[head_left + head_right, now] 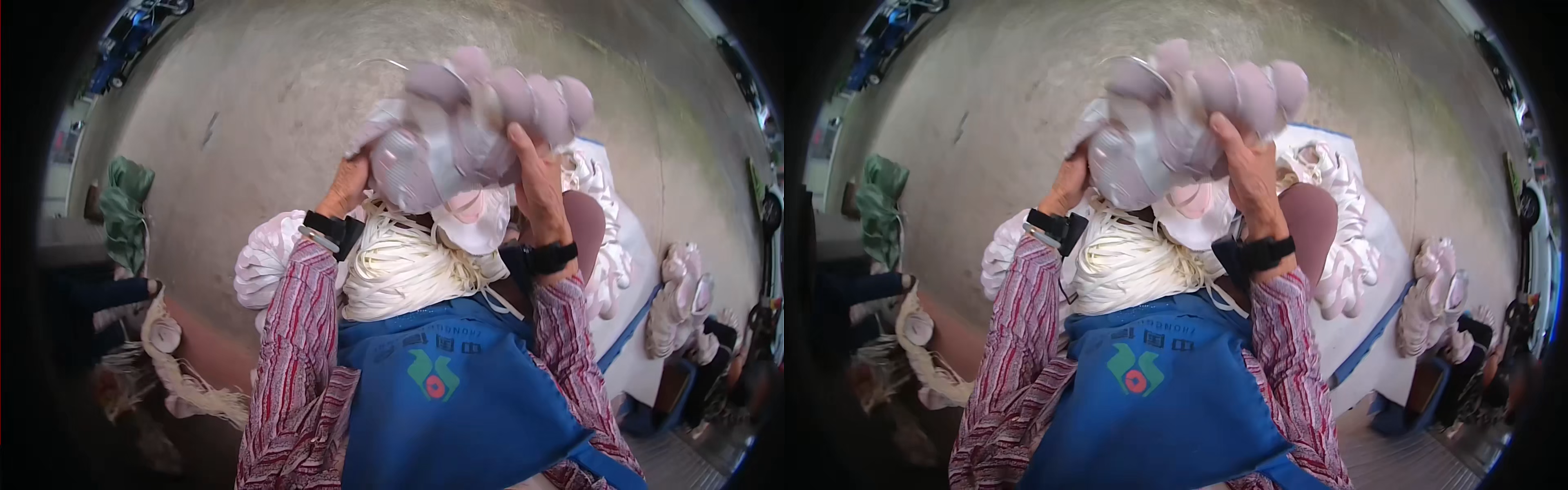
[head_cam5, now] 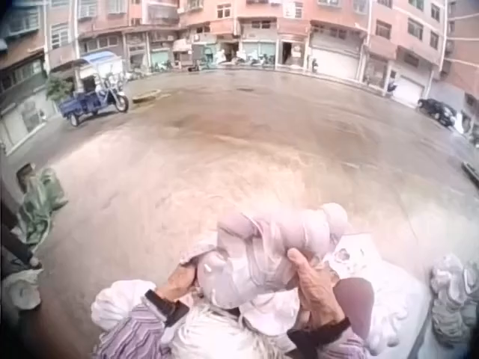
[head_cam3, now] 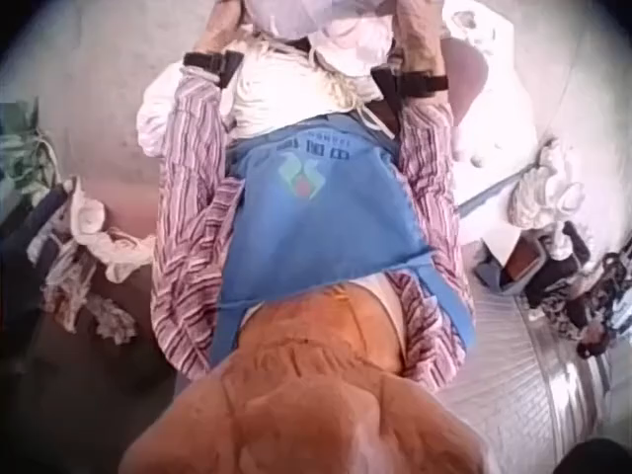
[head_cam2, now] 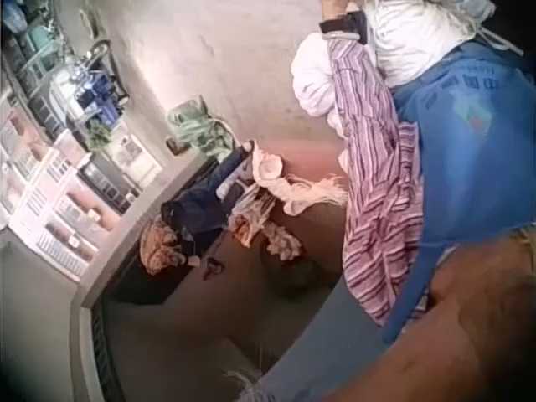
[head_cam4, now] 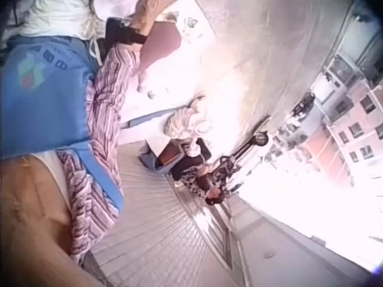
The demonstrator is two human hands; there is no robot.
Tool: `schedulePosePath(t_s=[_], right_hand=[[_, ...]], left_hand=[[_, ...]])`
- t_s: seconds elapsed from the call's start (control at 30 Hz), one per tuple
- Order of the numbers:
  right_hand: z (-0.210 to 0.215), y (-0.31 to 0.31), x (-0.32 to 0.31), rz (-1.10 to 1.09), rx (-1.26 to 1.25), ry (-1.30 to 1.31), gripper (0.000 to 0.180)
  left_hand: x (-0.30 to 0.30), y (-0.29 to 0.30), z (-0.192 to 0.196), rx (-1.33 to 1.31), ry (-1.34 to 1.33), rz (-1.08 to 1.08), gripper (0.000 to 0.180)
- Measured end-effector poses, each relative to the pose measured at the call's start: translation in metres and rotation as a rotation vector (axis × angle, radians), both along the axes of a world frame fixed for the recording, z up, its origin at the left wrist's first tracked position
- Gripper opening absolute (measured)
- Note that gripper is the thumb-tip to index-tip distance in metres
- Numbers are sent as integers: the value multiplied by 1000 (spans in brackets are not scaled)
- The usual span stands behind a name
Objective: The recorder is lacing pairs of white and pink shoes in an outdoor manufacturing area.
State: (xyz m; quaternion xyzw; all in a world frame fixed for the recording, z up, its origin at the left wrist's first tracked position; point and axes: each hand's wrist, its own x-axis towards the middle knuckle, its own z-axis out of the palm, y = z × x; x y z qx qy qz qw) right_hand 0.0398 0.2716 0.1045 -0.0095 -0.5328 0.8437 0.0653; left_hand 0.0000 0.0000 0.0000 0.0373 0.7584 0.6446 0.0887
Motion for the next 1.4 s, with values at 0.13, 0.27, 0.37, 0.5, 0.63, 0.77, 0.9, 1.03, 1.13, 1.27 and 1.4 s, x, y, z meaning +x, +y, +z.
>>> schedulePosePath(t_s=[0.13, 0.27, 0.37, 0.5, 0.63, 0.77, 0.9, 1.03, 1.13, 1.27, 1.4], right_hand=[[-25, 25, -15, 65, -90, -281, 42], [-47, 2, 0, 15, -287, -237, 43], [-70, 0, 28, 70, -286, -169, 49], [-63, -20, 36, -23, -303, -229, 49], [1, -28, 16, 426, 153, -216, 33], [30, -80, 31, 532, 68, 87, 68], [28, -89, 33, 630, 51, -51, 66], [23, -79, 39, 568, 16, 12, 63], [10, -62, 32, 541, -295, -121, 56], [25, -73, 39, 573, -268, -110, 52], [20, -80, 52, 539, -68, -15, 65]], left_hand=[[6, 19, 7, 417, -580, 80, 62], [9, 7, 15, 315, -616, 124, 58], [13, 15, 33, 271, -625, 60, 54], [16, 28, 47, 246, -575, 172, 52], [16, -12, 37, 263, -573, 165, 51], [111, -46, 49, 288, -552, 130, 51], [182, -51, 44, 315, -517, 170, 50], [202, -69, 42, 330, -466, 214, 49], [217, -89, 35, 343, -434, 192, 49], [196, -83, 30, 333, -389, 154, 48], [240, -79, 27, 333, -373, 77, 48]])
